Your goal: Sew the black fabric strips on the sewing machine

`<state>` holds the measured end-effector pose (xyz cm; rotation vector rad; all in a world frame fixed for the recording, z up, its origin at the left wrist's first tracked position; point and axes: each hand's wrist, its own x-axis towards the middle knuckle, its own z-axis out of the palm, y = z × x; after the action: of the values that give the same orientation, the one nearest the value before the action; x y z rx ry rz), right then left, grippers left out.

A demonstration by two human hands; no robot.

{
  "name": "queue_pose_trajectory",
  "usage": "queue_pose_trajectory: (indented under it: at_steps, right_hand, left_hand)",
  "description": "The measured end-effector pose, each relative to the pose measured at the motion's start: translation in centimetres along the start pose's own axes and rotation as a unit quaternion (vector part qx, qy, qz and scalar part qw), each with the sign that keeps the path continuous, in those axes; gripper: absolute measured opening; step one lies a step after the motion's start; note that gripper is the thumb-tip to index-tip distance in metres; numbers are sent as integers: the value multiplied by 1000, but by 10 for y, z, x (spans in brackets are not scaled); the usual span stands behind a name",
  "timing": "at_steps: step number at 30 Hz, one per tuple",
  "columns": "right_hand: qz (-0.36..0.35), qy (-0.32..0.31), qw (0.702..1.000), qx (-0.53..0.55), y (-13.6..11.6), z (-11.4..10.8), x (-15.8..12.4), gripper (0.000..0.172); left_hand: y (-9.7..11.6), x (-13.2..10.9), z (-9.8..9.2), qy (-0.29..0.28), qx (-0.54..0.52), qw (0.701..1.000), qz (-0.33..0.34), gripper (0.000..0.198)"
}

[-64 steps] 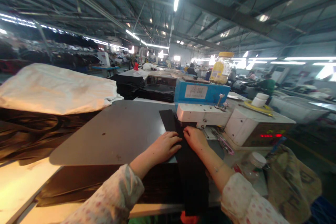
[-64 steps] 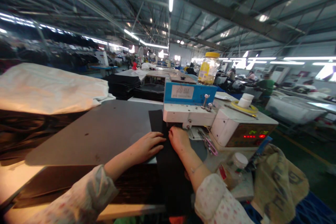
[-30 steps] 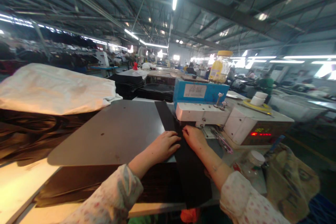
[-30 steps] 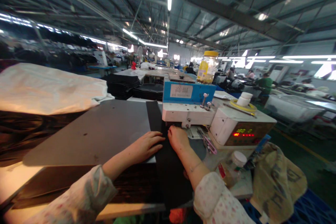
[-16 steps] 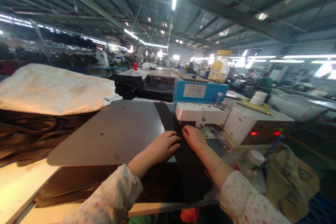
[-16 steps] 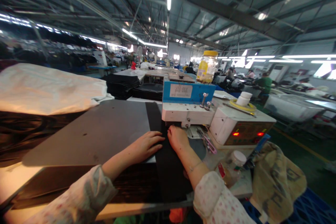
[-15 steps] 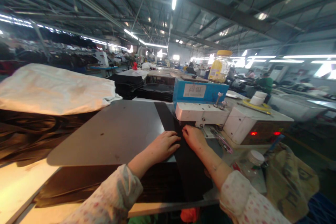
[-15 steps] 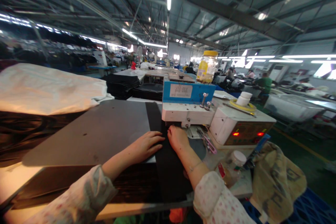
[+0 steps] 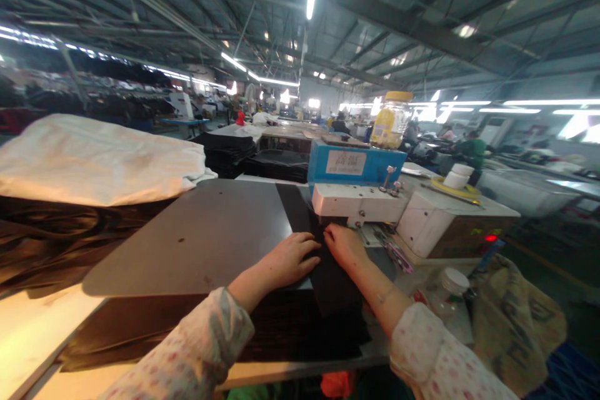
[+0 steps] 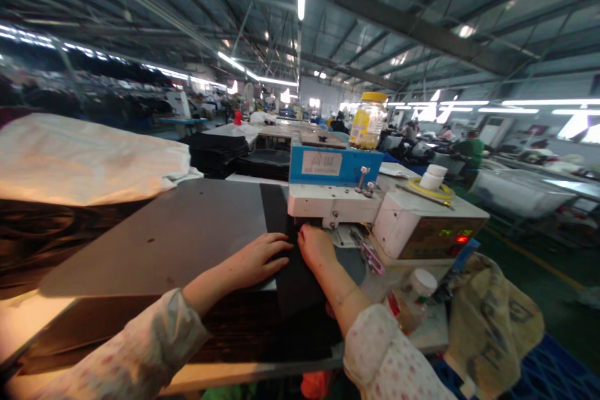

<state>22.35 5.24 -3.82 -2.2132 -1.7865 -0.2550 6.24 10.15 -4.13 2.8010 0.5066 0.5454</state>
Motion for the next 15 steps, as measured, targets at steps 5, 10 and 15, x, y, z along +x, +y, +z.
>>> queue_pose_trajectory:
  at_steps: [5,10,15]
  right_hand:
    - [5,-9,1000,-6,-1,-1,-1,21]
    - [8,-19,1000,-11,-2,-3,0,22]
    - [7,-18,1000,-12,-3,-4,0,21]
  left_hand:
    - [2,2,-6,-23,-1,1000,-14,37]
    - [2,5,-11,-40,-1,999,-20,41]
    - [-2,10,-11,-38,4,999,-13,35]
